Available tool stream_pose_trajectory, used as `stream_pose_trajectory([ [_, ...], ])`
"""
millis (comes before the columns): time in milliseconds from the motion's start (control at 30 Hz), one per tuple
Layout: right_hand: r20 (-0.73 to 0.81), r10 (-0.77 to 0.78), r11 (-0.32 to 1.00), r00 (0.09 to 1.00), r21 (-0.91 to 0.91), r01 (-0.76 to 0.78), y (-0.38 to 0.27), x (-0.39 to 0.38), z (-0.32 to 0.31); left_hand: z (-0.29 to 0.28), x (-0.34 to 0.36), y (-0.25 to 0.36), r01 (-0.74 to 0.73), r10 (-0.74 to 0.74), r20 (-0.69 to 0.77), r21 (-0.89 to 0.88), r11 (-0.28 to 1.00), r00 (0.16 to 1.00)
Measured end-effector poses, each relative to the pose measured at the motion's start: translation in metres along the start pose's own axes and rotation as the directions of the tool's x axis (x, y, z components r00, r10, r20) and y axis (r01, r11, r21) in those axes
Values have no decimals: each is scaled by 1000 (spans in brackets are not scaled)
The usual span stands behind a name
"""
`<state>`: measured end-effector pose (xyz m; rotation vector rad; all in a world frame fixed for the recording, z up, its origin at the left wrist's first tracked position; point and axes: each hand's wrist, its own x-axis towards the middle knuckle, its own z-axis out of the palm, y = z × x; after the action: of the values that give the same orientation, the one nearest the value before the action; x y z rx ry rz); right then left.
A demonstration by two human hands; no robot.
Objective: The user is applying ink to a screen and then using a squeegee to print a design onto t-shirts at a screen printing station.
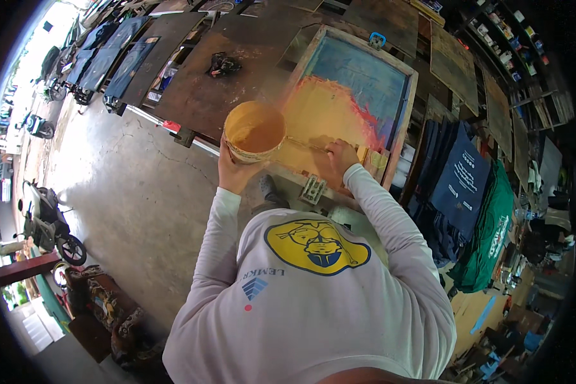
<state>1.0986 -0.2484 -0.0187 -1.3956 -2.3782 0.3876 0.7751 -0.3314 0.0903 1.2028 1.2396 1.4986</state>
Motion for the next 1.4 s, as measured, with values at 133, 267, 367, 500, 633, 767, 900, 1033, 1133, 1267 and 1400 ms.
stream_pose_trajectory([
  [133, 11, 124, 988, 992, 94, -124, 1, 11, -6, -1, -5, 2, -12, 12, 2, 19, 1000, 1000],
  [267, 10, 225, 921, 974, 324, -216, 0, 11, -8, 0, -12, 6, -12, 12, -13, -36, 999, 1000],
  [367, 134, 333, 792, 933, 498, -354, 13, 10, -1, 4, -20, 8, -20, 19, -15, -79, 997, 1000],
  [500, 321, 360, 554, 876, 682, -478, 21, 2, 5, 11, -35, 16, -24, 22, -22, -55, 998, 999],
  [633, 294, 324, 555, 900, 711, -432, 11, -10, 3, 15, -58, 18, -37, 34, -48, -58, 998, 998],
  [767, 32, 269, 894, 963, 364, -261, -1, -21, -3, 13, -86, 20, -23, 19, -75, -56, 998, 997],
  [900, -118, 64, 981, 991, 191, -40, -6, -27, -4, 11, -111, 19, -13, 11, -108, -26, 1000, 994],
  [1033, -77, -11, 984, 997, 176, 25, -8, -33, 0, 16, -129, 27, 14, -19, -110, -41, 999, 994],
  [1133, -55, -125, 972, 991, 191, 133, -18, -36, -12, 19, -146, 35, 5, -7, -147, -11, 1000, 989],
  [1267, 73, 21, 980, 997, 194, -35, -12, -42, -20, 18, -162, 37, -15, 20, -168, 32, 999, 986],
  [1400, 510, 384, 492, 770, 593, -638, -5, -40, -44, 13, -163, 32, -41, 45, -194, 24, 999, 980],
])
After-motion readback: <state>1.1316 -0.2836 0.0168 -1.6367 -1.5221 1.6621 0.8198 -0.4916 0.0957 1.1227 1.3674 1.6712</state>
